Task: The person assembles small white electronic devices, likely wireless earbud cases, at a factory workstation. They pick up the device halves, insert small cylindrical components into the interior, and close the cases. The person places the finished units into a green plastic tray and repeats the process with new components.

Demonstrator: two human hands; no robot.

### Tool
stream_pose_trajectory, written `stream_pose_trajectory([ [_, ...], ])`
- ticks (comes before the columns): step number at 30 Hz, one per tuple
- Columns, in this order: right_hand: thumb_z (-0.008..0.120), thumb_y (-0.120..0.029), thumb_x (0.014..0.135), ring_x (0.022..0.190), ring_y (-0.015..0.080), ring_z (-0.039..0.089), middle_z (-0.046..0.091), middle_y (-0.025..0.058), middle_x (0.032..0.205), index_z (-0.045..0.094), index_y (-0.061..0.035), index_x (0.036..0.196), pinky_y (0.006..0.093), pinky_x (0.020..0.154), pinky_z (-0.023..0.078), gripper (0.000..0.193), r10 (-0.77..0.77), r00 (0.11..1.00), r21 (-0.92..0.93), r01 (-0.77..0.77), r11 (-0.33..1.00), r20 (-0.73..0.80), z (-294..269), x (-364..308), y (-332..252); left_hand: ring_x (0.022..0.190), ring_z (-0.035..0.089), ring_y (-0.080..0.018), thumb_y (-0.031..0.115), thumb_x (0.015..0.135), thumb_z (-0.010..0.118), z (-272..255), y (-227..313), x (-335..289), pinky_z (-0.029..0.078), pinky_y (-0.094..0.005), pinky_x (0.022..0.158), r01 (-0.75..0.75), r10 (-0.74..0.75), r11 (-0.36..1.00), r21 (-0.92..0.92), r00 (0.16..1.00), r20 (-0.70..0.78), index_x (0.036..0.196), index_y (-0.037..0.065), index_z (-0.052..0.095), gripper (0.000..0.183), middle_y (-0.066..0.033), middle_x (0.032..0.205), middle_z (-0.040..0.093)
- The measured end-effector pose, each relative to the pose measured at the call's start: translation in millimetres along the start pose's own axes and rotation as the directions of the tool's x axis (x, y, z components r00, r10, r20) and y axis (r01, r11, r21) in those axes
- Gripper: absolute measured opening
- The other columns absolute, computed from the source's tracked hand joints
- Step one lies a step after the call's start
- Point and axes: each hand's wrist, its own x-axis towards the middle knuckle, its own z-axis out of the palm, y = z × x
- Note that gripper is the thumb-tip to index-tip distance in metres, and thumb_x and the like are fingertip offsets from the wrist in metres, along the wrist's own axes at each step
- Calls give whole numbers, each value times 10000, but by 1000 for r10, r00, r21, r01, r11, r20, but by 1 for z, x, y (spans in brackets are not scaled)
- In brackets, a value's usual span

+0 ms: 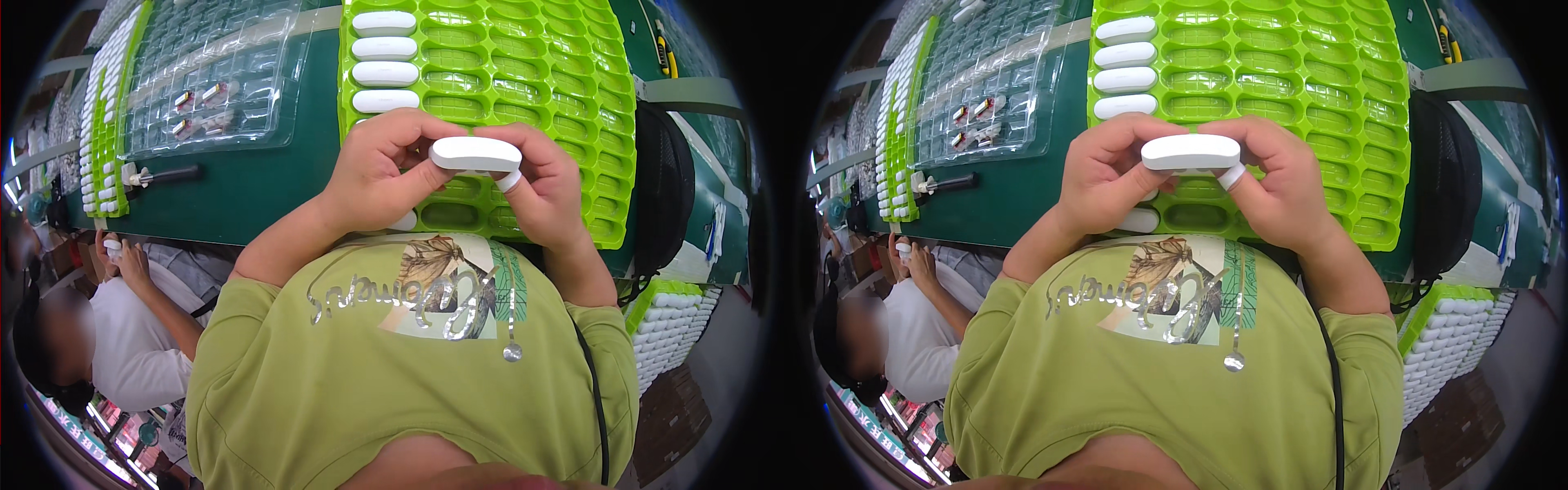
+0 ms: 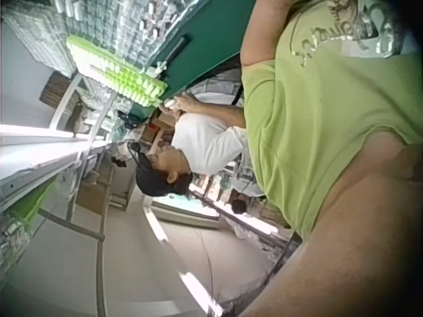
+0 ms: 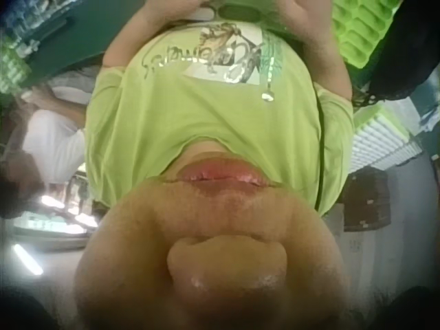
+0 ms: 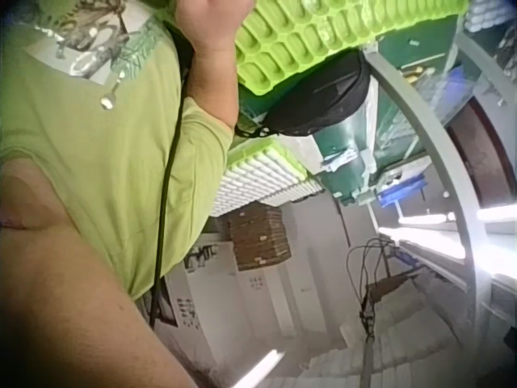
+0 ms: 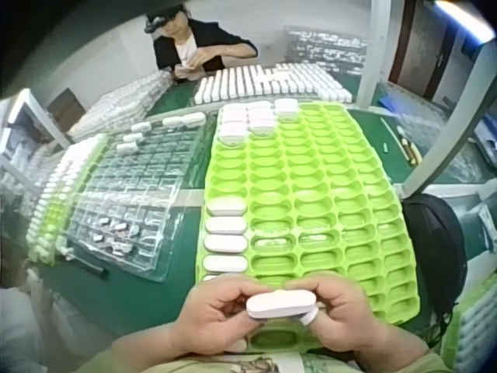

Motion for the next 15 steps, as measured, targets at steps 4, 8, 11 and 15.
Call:
stream_pose_trajectory([
  [4, 591, 7, 882, 944, 182, 656, 677, 85, 1014, 617, 20, 1171, 299, 835, 515, 290, 101, 995, 193, -94, 977, -26, 7, 0, 2, 942, 637, -140, 9, 917, 651, -6, -2, 1, 519, -260, 804, -89, 78, 971, 224, 995, 56, 1195, -25, 622, 282, -84, 1070, 627],
  [8, 641, 3, 809, 849, 234, 663, 680, 130, 933, 671, 6, 1079, 310, 751, 510, 272, -104, 994, -181, 95, 979, -44, 7, 3, -1, 966, 631, -136, -10, 898, 658, -6, -3, 1, 519, -262, 802, -106, 98, 981, 162, 994, 55, 1137, -27, 644, 240, -86, 1072, 625],
  [11, 637, -2, 822, 779, 215, 649, 676, 123, 897, 679, 8, 1053, 301, 688, 505, 235, -145, 989, -273, 134, 953, -22, 7, 5, -3, 958, 633, -128, -16, 899, 653, -7, -4, 2, 529, -268, 798, -26, 20, 992, 122, 999, 48, 1116, -30, 637, 218, -75, 1086, 627],
  [15, 626, -63, 903, 737, 132, 623, 674, 71, 879, 670, 11, 1065, 268, 651, 497, 184, 116, 990, 70, -110, 991, -82, 8, 1, 0, 929, 642, -118, -6, 886, 680, -5, -2, 4, 546, -270, 788, 69, -71, 994, 87, 997, 22, 1112, -22, 619, 234, -56, 1076, 640],
])
